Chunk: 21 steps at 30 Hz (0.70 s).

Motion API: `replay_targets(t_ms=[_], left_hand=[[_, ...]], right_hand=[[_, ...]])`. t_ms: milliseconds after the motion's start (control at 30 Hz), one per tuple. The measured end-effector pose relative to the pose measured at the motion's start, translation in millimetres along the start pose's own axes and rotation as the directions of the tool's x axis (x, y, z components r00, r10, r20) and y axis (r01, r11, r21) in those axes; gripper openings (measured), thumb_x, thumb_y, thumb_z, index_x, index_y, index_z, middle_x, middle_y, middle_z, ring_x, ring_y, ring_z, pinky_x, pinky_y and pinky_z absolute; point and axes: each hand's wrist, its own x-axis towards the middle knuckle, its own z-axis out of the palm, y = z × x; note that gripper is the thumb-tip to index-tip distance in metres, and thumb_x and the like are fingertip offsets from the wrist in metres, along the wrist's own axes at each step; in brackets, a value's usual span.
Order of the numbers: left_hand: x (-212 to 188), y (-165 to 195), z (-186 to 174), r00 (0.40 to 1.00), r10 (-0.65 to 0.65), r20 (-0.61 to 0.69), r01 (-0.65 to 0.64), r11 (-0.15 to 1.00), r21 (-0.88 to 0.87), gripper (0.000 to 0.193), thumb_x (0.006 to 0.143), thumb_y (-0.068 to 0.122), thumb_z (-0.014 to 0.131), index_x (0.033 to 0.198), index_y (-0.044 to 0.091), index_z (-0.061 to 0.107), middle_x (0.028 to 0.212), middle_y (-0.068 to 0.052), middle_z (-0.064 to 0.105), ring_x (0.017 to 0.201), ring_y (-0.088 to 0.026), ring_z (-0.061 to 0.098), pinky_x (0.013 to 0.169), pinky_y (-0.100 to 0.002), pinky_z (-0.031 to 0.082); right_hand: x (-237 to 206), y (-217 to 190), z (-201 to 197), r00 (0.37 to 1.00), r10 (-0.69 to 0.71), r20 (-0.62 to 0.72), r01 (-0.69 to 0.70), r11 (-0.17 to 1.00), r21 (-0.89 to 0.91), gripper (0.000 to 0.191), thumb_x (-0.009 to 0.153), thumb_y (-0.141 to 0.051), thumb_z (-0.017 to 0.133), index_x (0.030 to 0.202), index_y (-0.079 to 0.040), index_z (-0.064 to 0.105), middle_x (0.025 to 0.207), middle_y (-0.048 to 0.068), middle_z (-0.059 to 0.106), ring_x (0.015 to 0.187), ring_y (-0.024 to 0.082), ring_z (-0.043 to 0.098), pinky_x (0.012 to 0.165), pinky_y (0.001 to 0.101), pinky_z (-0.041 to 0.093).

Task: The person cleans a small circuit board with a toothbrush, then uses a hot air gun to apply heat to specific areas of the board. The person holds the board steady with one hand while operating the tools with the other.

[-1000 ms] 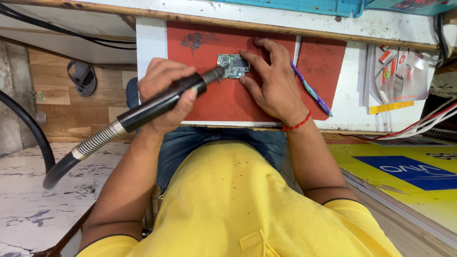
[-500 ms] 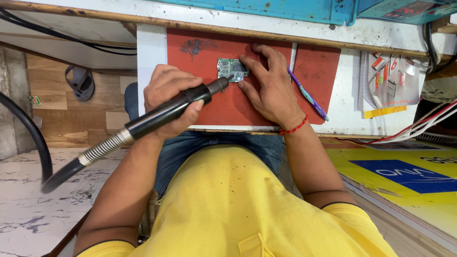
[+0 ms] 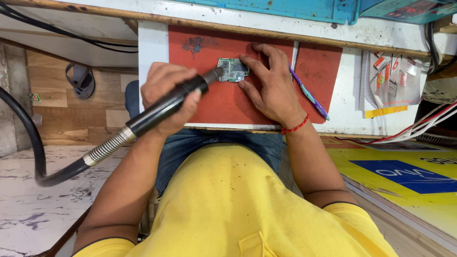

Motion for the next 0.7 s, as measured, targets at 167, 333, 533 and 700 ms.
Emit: replay_targets(t_ms=[167,333,533,700], left_hand=[[1.2,2.3,-0.2,0.999,0.020,0.035,-0.020,1.000,0.010,0.034,0.091,0.032,0.075,0.107,0.002,0.074,0.098,-0.010,0.073,0.096,-0.024,0.065,0.085,-0.034,0.053],[2.7,3.1,-1.3,0.998,0.015,0.067,-0.014,1.000,-0.016,0.036,0.092,0.035,0.075,0.109,0.002,0.074,0.102,-0.011,0.072,0.099,-0.026,0.065,0.086,-0.034,0.054],[4.1,3.9,-2.4,0.999,-0.001,0.041,0.003,0.998,-0.059,0.037,0.095,0.035,0.075,0.112,0.002,0.072,0.104,-0.011,0.072,0.099,-0.025,0.065,0.087,-0.034,0.053],[6.6,3.6,-4.2,0.995,0.025,0.094,-0.021,0.999,-0.047,0.036,0.091,0.034,0.075,0.108,0.002,0.073,0.100,-0.012,0.072,0.096,-0.027,0.064,0.089,-0.036,0.052]], right_hand=[[1.0,-1.7,-0.4,1.000,0.012,0.005,-0.012,1.000,-0.005,0.051,0.091,-0.018,0.082,0.138,-0.009,0.064,0.146,0.020,0.049,0.136,0.041,0.045,0.116,0.0513,0.040],[0.4,-1.8,-0.7,1.000,0.016,-0.001,-0.016,1.000,-0.002,0.052,0.091,-0.018,0.082,0.138,-0.006,0.063,0.146,0.019,0.049,0.136,0.041,0.045,0.116,0.0504,0.040],[-4.0,3.5,0.3,0.997,0.067,-0.041,-0.061,0.991,0.120,0.053,0.091,-0.008,0.077,0.139,0.001,0.058,0.147,0.020,0.049,0.137,0.040,0.047,0.117,0.0466,0.042],[-1.3,2.3,3.7,0.996,0.052,-0.071,-0.047,0.997,0.069,0.042,0.092,-0.005,0.078,0.131,-0.002,0.064,0.143,0.019,0.052,0.132,0.040,0.051,0.114,0.0462,0.045]])
